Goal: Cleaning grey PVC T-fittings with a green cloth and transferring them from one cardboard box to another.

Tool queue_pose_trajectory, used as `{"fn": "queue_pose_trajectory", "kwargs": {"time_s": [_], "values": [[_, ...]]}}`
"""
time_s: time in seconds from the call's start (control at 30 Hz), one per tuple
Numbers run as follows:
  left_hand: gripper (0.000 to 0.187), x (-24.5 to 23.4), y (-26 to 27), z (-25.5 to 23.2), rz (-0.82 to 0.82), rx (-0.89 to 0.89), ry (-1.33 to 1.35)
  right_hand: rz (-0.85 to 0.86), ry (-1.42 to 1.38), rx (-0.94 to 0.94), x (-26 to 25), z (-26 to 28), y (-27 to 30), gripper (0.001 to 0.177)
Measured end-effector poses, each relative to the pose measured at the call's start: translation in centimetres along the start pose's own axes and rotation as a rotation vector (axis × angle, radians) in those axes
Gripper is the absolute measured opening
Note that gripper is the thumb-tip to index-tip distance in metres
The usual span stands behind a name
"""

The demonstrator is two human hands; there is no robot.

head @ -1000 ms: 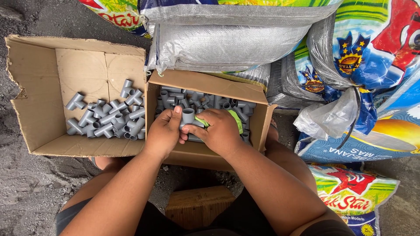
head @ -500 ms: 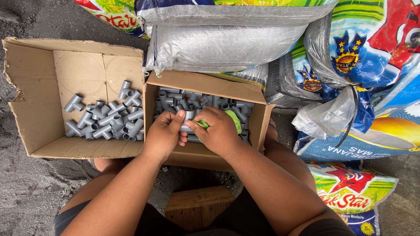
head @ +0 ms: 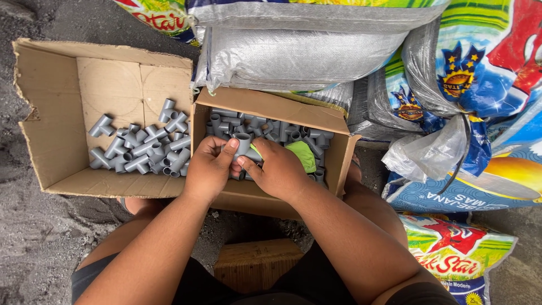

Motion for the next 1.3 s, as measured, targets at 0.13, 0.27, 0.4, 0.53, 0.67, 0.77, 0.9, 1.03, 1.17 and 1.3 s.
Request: {"fn": "queue_pose_trajectory", "kwargs": {"time_s": [0.13,0.27,0.4,0.53,0.67,0.77,0.9,1.03,1.17,1.3], "values": [[0.033,-1.3,0.0,0.4,0.036,0.118,-0.052,0.135,-0.044,0.056,-0.5,1.3,-0.6,0.064],[0.035,-1.7,0.9,-0.3,0.166,0.172,-0.109,0.178,-0.157,0.115,1.1,-0.3,-1.2,0.042],[0.041,-2.6,1.3,-2.3,0.316,0.153,-0.166,0.335,-0.267,0.175,2.2,-1.5,-1.5,0.038],[0.042,-3.1,2.1,-3.8,0.369,0.180,-0.196,0.412,-0.294,0.167,1.6,0.4,-1.2,0.030],[0.062,-2.6,2.5,-3.2,0.288,0.061,-0.190,0.162,-0.086,0.193,3.5,-2.3,-1.4,0.036],[0.064,-1.7,2.5,-1.3,0.260,0.009,-0.388,0.101,0.077,0.181,4.0,-1.6,-1.0,0.039],[0.051,-1.3,1.5,-0.2,0.166,0.070,-0.498,0.189,0.139,0.255,3.1,0.4,0.1,0.051],[0.053,-1.9,0.9,-0.9,0.068,0.120,-0.566,0.099,-0.207,0.269,1.1,-0.2,1.1,0.049],[0.053,-1.5,1.6,-1.1,0.148,0.126,-0.552,-0.261,-0.377,-0.205,-0.2,-0.8,2.0,0.039],[0.049,0.6,2.3,0.1,0.246,0.221,-0.502,-0.365,-0.084,-0.457,0.3,0.2,2.9,0.038]]}}
Point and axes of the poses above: each hand's wrist, its own y-axis away from the middle knuckle, its own x-axis out of the palm, z = x × y, the point moved 3 cm from there along -y, towards the middle knuckle, and after that the axes turned 11 degrees about -z, right-handed, at the moved point
